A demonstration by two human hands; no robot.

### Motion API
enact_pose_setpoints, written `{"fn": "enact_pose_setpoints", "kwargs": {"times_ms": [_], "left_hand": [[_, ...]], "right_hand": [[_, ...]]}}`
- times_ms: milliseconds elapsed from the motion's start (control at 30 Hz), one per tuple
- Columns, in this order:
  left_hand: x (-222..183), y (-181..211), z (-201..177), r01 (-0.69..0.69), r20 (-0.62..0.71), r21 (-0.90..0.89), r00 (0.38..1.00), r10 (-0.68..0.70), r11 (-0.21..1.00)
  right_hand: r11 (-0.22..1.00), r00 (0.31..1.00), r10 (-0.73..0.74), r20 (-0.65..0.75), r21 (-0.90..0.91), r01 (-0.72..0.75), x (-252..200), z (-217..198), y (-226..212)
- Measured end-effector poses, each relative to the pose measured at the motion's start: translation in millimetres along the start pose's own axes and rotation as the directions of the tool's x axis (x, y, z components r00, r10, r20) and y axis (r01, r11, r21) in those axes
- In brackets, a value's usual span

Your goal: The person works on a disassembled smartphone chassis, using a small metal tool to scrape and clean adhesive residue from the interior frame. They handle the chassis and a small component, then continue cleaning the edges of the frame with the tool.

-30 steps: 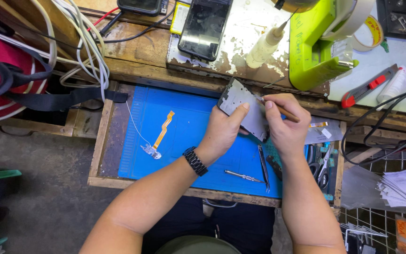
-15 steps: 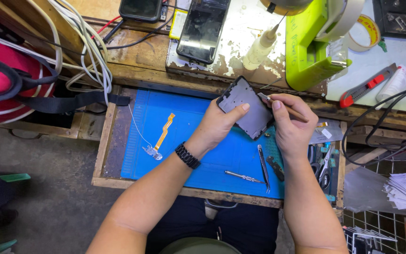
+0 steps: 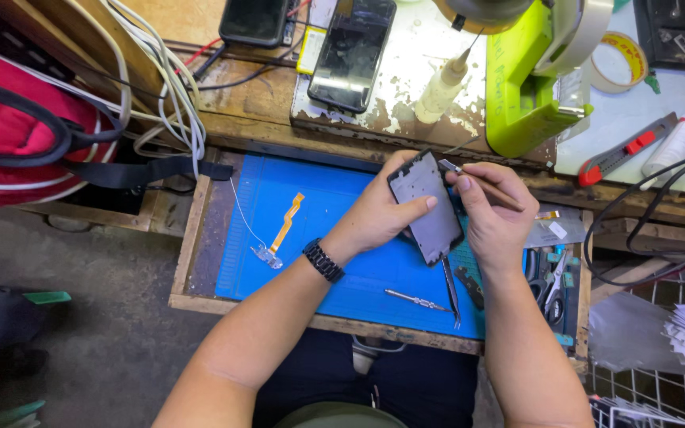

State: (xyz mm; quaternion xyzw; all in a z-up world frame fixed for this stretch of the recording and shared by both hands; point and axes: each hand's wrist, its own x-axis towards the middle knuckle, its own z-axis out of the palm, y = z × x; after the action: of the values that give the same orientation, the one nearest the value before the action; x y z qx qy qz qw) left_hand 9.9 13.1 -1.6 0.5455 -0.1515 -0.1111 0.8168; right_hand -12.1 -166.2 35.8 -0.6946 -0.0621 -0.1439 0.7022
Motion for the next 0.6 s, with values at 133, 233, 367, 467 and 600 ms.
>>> {"fn": "enact_pose_setpoints", "kwargs": {"times_ms": [133,233,367,467,600], "left_hand": [[-2.0,12.0,3.1,-0.017,0.070,-0.057,0.997,0.021,0.998],[-3.5,12.7,3.9,0.011,0.078,-0.096,0.997,-0.004,0.995],[-2.4,11.9,4.2,-0.027,0.072,0.016,0.997,0.026,1.000],[-4.8,9.9,3.3,-0.032,0.082,-0.015,0.996,0.033,0.999],[-12.0,9.9,4.2,-0.141,0.054,0.171,0.990,0.134,0.975]], "right_hand": [[0.999,1.000,0.011,0.005,0.041,-0.011,-0.9,2.9,-2.4],[0.999,0.999,0.008,0.049,0.048,-0.010,-2.5,4.1,-2.9],[1.000,0.995,0.025,0.095,0.012,-0.026,-4.0,3.3,-0.9],[1.000,0.994,0.007,0.107,0.022,-0.009,-3.7,2.0,5.8],[1.000,0.992,0.003,0.126,-0.020,-0.001,-9.3,-1.2,0.6]]}}
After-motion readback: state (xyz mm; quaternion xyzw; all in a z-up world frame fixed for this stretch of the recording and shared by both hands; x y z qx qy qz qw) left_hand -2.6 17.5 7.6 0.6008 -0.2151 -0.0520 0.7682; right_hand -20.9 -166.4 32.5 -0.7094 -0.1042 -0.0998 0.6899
